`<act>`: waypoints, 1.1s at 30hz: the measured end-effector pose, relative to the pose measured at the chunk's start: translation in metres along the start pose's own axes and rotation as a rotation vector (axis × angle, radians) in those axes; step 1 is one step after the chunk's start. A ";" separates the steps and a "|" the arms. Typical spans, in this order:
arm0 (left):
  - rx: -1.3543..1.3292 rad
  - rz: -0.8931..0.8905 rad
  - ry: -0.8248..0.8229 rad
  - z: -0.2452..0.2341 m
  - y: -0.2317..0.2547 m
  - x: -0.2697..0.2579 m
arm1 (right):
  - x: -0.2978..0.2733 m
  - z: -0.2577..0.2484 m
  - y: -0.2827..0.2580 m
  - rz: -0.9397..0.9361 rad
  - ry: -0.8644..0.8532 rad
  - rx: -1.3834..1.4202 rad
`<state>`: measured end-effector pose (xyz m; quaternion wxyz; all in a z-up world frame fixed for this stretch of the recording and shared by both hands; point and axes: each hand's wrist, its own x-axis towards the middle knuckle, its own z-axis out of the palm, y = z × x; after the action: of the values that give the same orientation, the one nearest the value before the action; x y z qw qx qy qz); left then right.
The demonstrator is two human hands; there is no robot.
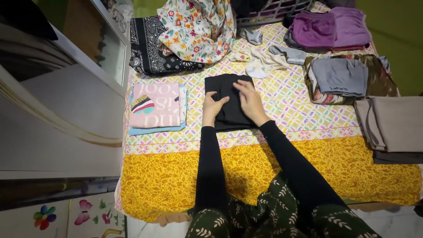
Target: The recorder folds several items of clothing, including t-shirts, leggings, and a patterned garment, on a bed.
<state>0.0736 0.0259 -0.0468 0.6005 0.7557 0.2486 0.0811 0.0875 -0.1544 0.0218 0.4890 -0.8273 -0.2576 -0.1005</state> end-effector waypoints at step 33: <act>-0.056 -0.040 -0.228 -0.037 -0.025 -0.004 | -0.068 0.005 -0.030 -0.296 -0.419 -0.387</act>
<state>0.0477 0.0597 -0.0602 0.6473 0.7377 0.1913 -0.0105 0.0137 -0.1608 0.0140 0.2390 -0.8611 -0.4465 -0.0451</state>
